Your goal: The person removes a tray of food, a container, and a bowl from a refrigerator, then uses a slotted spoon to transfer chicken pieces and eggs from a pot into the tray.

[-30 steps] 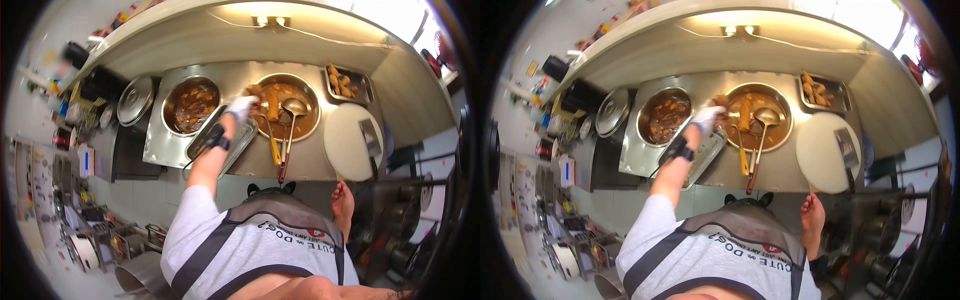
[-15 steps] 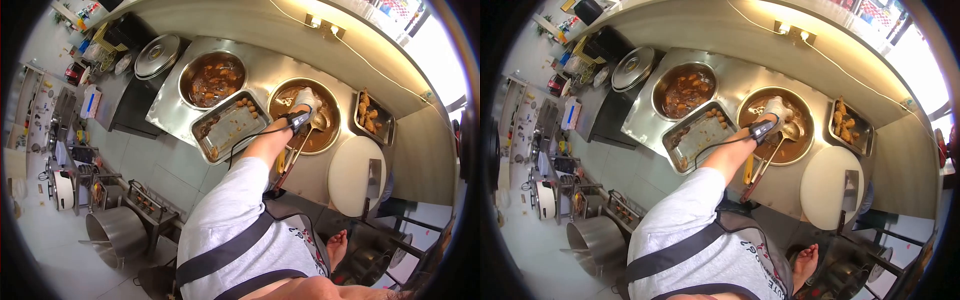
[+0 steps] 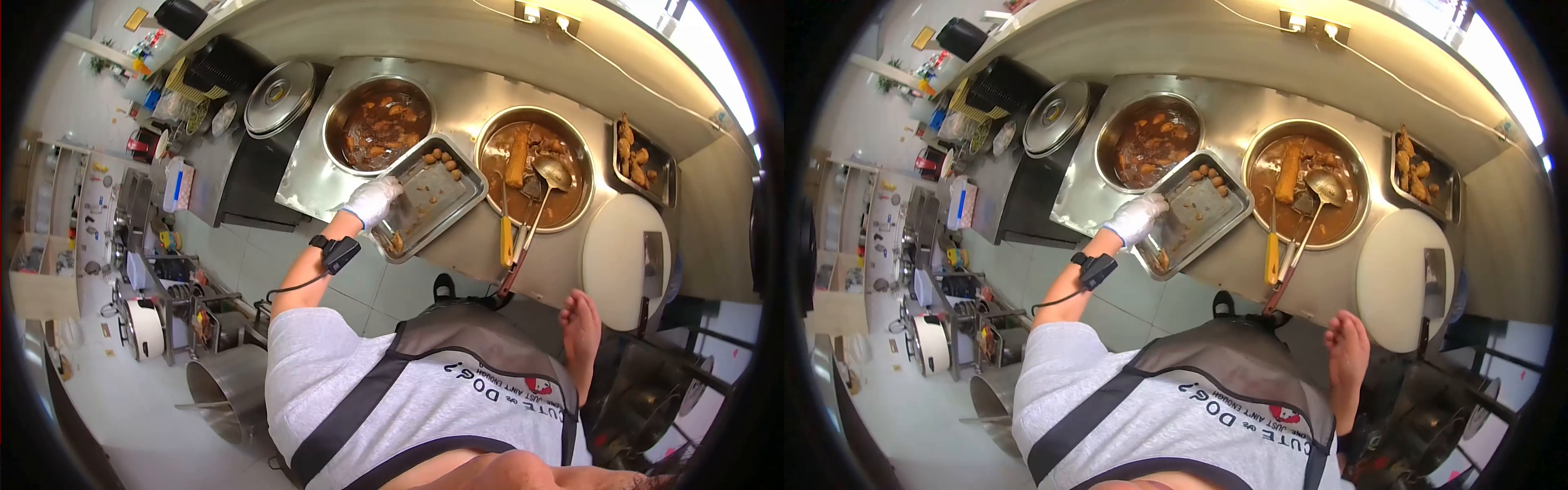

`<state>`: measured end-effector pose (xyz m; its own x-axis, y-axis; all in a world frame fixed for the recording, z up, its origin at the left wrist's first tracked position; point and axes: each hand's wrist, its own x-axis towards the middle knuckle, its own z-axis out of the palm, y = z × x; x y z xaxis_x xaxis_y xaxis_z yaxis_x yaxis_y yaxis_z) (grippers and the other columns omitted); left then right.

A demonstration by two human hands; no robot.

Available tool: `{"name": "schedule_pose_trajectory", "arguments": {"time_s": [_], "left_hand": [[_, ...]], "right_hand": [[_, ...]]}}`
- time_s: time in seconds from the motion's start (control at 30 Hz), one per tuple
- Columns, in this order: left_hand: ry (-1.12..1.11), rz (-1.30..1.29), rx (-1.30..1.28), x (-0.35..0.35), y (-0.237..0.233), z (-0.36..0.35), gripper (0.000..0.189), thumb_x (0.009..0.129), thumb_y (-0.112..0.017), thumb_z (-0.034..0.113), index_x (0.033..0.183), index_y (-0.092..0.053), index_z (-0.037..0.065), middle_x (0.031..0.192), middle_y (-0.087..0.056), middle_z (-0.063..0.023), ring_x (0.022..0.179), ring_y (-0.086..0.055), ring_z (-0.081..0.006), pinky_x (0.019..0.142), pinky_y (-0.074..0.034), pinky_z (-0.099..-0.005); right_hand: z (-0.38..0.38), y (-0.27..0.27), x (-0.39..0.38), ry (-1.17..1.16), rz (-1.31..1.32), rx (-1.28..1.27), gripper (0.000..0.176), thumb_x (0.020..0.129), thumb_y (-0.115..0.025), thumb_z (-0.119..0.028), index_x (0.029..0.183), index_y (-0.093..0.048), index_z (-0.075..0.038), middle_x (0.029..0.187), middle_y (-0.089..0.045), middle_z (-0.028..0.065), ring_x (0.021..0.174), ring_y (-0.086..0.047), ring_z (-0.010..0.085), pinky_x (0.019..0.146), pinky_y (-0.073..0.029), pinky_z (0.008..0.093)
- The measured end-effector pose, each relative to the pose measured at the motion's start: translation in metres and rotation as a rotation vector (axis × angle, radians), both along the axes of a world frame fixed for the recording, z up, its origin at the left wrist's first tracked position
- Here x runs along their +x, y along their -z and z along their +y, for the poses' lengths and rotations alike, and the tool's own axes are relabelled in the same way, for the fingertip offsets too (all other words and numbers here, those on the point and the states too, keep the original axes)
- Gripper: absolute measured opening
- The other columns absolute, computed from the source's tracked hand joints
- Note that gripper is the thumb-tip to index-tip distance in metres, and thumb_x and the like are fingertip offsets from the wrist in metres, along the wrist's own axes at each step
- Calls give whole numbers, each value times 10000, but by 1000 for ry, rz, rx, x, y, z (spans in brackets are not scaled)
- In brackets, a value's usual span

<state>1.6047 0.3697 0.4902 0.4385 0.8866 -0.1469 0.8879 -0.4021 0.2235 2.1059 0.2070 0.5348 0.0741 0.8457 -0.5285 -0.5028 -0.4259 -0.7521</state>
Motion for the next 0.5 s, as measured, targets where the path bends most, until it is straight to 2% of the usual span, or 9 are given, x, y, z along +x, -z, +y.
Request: {"name": "schedule_pose_trajectory", "arguments": {"time_s": [0.1, 0.13, 0.17, 0.23, 0.3, 0.33, 0.43, 0.5], "left_hand": [[-11, 74, 90, 4, -3, -5, 203, 787, -548, 34, 977, -620, 47, 1103, -599, -150, 1006, -616, -354, 850, -515, -434], [1, 209, 47, 0, 5, -2, 359, 835, -494, 15, 1174, -591, 84, 1206, -568, -152, 1019, -621, -357, 856, -512, -453], [15, 207, 49, -1, 9, -2, 359, 835, -494, 15, 1174, -591, 84, 1206, -568, -152, 1019, -621, -357, 856, -512, -453], [-106, 183, 36, -1, 13, -5, 359, 822, -515, 26, 1169, -590, 77, 1276, -551, -153, 1002, -633, -353, 854, -521, -444], [-105, 203, 18, 1, 10, -4, 366, 809, -525, 30, 1166, -592, 73, 1318, -536, -159, 995, -638, -360, 855, -527, -443], [-91, 212, 39, -1, 11, -3, 369, 807, -520, 24, 1166, -592, 72, 1313, -537, -162, 995, -637, -363, 853, -526, -447], [-57, 245, 53, -1, 11, 3, 370, 802, -515, 19, 1162, -591, 63, 1309, -536, -172, 993, -638, -367, 846, -525, -452], [-37, 208, 22, -1, 14, 5, 365, 799, -519, 25, 1156, -587, 49, 1288, -539, -193, 981, -638, -374, 840, -524, -458]], "right_hand": [[33, -49, -81, -432, -223, 7, 216, 1001, -515, -180, 1074, -642, -22, 907, -673, 60, 722, -619, 103, 643, -494, 225], [45, -52, -107, -610, -252, 10, 224, 994, -514, -186, 1067, -644, -20, 907, -677, 72, 716, -629, 112, 632, -498, 230], [55, -47, -130, -790, -281, 16, 232, 986, -513, -191, 1059, -647, -17, 907, -681, 84, 710, -639, 120, 621, -501, 236], [69, 4, -178, -923, -200, -88, 267, 966, -520, -216, 1076, -638, -2, 933, -681, 92, 715, -646, 138, 592, -501, 245], [74, 57, -226, -934, -89, -269, 283, 953, -527, -230, 1056, -624, 16, 950, -674, 102, 708, -646, 157, 558, -494, 259], [75, 72, -248, -927, -81, -266, 283, 953, -527, -230, 1056, -624, 16, 950, -674, 102, 708, -646, 157, 558, -494, 259], [77, 93, -298, -775, -66, -387, 290, 961, -573, -274, 1033, -613, 4, 897, -657, 87, 668, -610, 151, 533, -470, 258], [75, 98, -319, -496, 34, -380, 276, 951, -616, -275, 950, -586, 0, 833, -631, 75, 632, -571, 140, 515, -449, 261]]}}
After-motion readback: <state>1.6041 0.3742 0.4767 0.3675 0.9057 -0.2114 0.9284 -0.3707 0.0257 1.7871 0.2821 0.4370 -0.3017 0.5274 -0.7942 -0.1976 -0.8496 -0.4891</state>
